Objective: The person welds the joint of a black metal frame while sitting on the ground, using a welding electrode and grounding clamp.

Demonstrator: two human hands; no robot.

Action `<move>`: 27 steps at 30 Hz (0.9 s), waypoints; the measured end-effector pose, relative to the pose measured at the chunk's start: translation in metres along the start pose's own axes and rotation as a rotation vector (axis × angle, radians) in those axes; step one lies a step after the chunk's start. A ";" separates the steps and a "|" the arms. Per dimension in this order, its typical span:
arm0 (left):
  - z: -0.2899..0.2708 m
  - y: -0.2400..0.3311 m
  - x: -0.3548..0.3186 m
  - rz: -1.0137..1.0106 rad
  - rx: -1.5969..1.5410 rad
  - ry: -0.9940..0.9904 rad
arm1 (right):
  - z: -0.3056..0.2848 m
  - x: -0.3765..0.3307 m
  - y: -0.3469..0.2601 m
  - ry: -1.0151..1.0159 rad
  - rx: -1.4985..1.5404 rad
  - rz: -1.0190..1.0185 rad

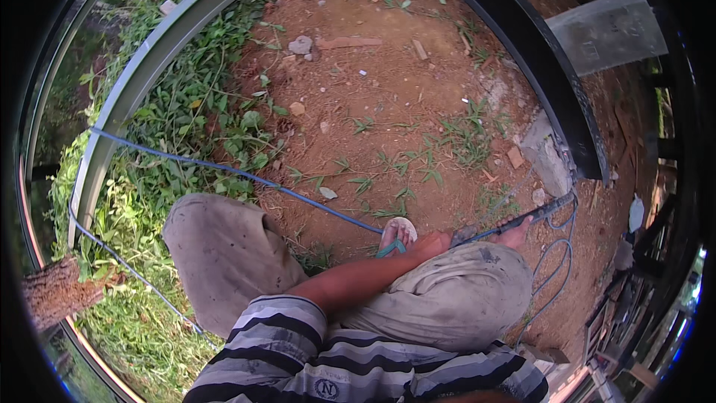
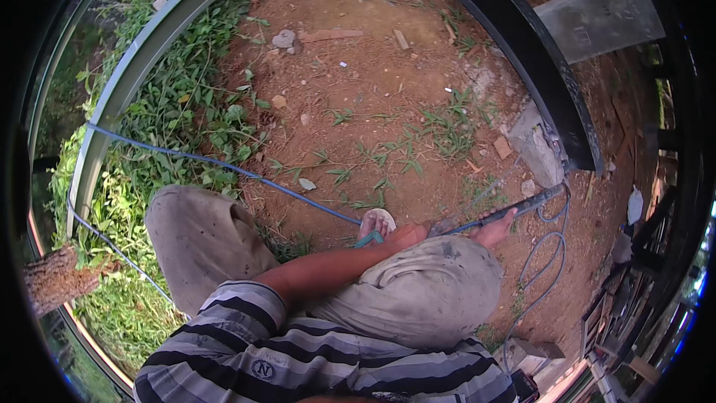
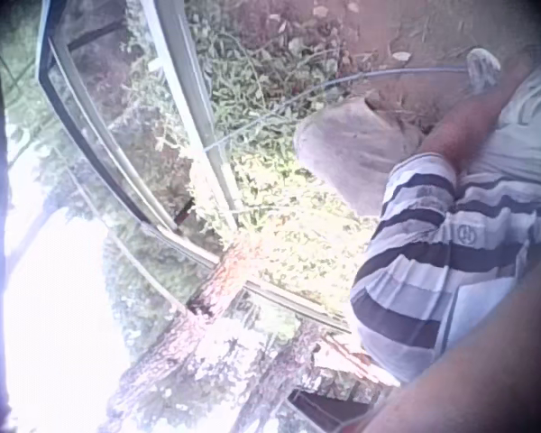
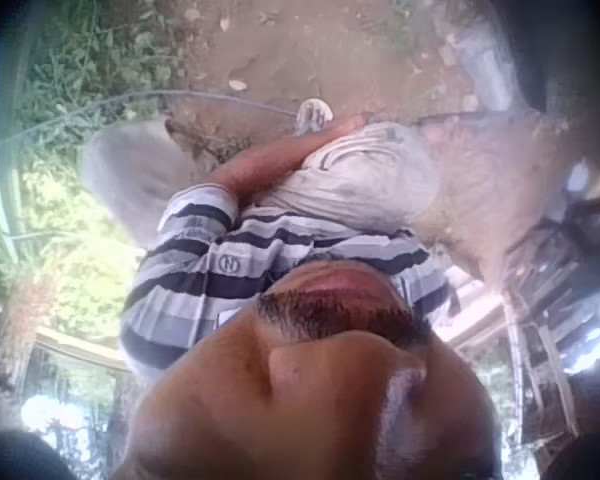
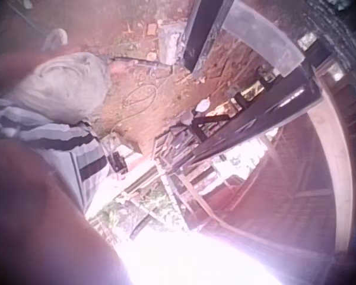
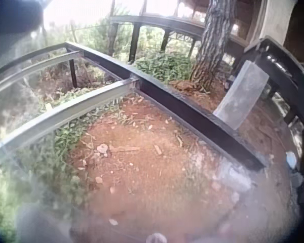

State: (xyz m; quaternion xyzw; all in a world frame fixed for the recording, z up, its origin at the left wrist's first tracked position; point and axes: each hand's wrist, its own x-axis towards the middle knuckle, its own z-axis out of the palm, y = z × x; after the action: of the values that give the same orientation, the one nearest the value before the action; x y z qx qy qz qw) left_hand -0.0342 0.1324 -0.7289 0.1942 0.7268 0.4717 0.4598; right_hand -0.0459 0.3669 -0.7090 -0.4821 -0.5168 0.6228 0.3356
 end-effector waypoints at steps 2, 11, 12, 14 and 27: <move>-0.003 0.010 0.008 0.003 0.025 -0.016 | -0.009 0.013 -0.004 -0.018 0.094 0.011; -0.023 -0.028 -0.039 0.002 0.206 0.152 | -0.032 -0.030 -0.014 0.062 0.178 -0.033; -0.033 -0.036 -0.053 0.047 0.111 0.228 | -0.024 -0.038 -0.016 0.048 0.200 -0.021; -0.053 -0.046 -0.068 0.068 0.000 0.346 | -0.012 -0.055 -0.017 0.026 0.231 0.010; -0.146 -0.012 -0.137 0.227 0.028 0.782 | 0.028 -0.088 -0.012 -0.136 0.280 0.123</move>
State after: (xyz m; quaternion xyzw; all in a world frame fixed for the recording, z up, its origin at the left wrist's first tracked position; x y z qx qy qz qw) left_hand -0.0878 -0.0453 -0.6531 0.0853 0.8271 0.5480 0.0912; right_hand -0.0462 0.2798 -0.6749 -0.4181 -0.4161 0.7393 0.3248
